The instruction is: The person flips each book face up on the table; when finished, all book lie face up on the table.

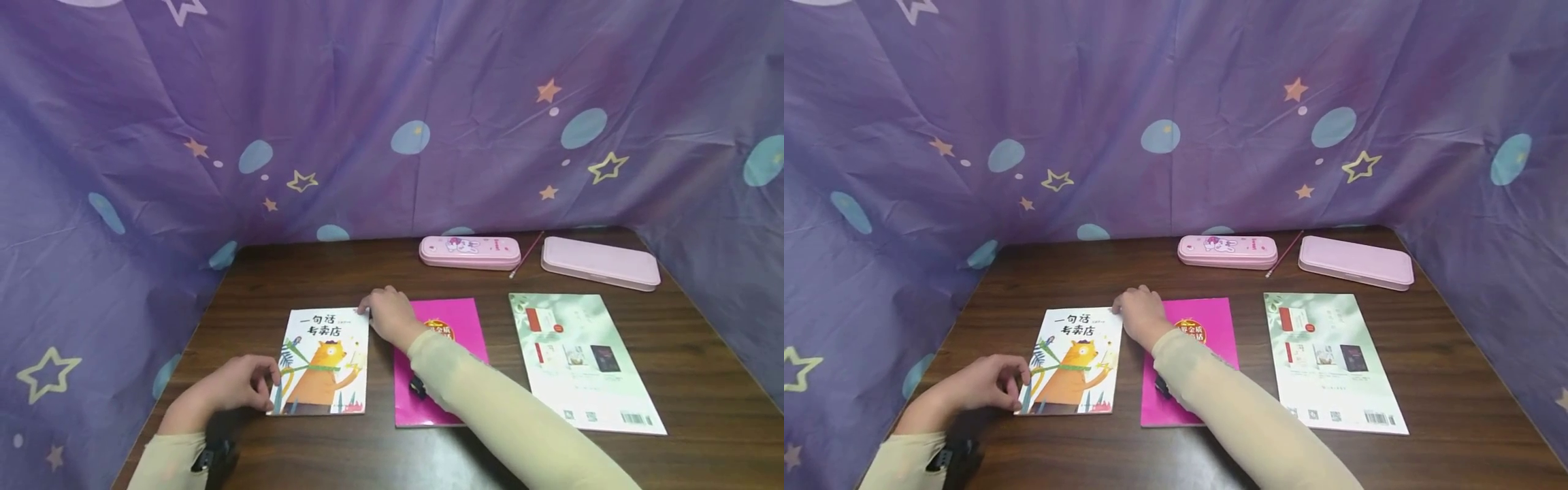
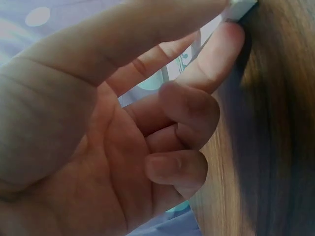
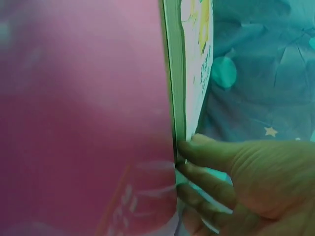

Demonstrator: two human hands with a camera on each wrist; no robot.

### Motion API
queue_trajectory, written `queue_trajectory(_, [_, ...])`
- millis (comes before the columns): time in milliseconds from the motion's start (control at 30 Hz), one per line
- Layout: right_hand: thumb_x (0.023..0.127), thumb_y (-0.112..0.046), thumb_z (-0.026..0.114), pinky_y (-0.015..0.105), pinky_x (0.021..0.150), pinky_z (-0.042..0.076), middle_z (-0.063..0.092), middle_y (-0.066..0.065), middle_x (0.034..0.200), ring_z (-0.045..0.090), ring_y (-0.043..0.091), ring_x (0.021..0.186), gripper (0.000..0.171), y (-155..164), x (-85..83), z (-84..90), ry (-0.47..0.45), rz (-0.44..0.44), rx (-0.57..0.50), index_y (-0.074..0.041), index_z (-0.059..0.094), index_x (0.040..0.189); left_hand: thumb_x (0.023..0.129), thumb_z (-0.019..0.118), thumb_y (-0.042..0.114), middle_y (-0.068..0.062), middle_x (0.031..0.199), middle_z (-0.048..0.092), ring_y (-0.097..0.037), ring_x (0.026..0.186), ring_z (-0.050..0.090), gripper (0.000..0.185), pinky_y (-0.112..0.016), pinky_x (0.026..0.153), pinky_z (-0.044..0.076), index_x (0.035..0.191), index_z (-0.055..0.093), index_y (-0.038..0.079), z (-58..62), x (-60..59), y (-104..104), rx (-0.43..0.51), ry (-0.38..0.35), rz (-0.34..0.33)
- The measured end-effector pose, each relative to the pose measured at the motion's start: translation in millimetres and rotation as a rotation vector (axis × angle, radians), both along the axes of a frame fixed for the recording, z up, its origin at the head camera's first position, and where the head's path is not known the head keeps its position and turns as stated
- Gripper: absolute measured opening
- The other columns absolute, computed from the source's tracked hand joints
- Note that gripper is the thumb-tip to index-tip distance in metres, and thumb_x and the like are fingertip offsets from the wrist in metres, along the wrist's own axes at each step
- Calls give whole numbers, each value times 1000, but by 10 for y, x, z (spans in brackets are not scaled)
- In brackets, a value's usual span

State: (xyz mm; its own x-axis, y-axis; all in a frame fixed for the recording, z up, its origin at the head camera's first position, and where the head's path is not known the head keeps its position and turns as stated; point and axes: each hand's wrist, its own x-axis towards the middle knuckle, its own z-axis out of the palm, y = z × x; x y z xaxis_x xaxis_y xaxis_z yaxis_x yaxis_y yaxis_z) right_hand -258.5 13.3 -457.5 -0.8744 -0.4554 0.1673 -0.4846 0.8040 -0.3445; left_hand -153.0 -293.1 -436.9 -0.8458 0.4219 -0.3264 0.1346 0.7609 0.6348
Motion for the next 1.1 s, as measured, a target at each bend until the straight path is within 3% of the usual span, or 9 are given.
queue_trajectory(233, [86,-15,83,53,95,51,74,6,124,62,36,114,30,95,-1,37,-49,59,14,-19,79,116,72,88,5,2,69,65,-14,65,58,33,-25,60,43,95,64,10,1,-24,10,-17,-19,27])
queue_trajectory(367, [88,-21,81,53,98,46,69,8,132,57,35,122,29,224,32,83,-45,40,11,-20,78,117,77,87,11,5,72,60,-9,65,53,27,-25,61,41,93,66,11,37,-33,10,-32,64,8])
queue_trajectory(467, [89,-23,80,51,98,44,67,9,134,56,34,125,29,361,66,110,-36,18,0,-21,77,118,84,83,15,5,72,56,-8,64,50,17,-25,60,40,94,69,12,67,-62,70,-57,162,33])
queue_trajectory(600, [90,-25,79,51,98,44,67,9,134,56,34,124,31,576,136,119,-17,-3,4,-20,76,120,90,76,13,4,73,58,-10,64,50,7,-25,57,41,97,73,12,99,-138,250,-55,229,120])
queue_trajectory(800, [89,-26,79,55,102,45,66,12,136,57,35,125,34,916,290,104,16,-38,10,-17,75,122,93,75,15,-2,92,71,-16,77,60,12,-30,62,48,104,74,11,139,-251,557,-34,258,187])
queue_trajectory(967, [88,-26,80,56,101,45,67,12,134,59,35,123,32,1179,427,43,82,-58,16,-16,76,118,92,75,13,-4,101,73,-18,88,66,14,-32,69,54,106,74,11,123,-311,789,-30,280,203])
queue_trajectory(1100, [89,-26,80,56,97,47,68,11,132,59,35,123,32,1365,545,14,105,-69,57,-16,75,119,91,75,10,0,93,72,-14,82,63,9,-29,65,52,100,73,12,54,-330,967,8,312,172])
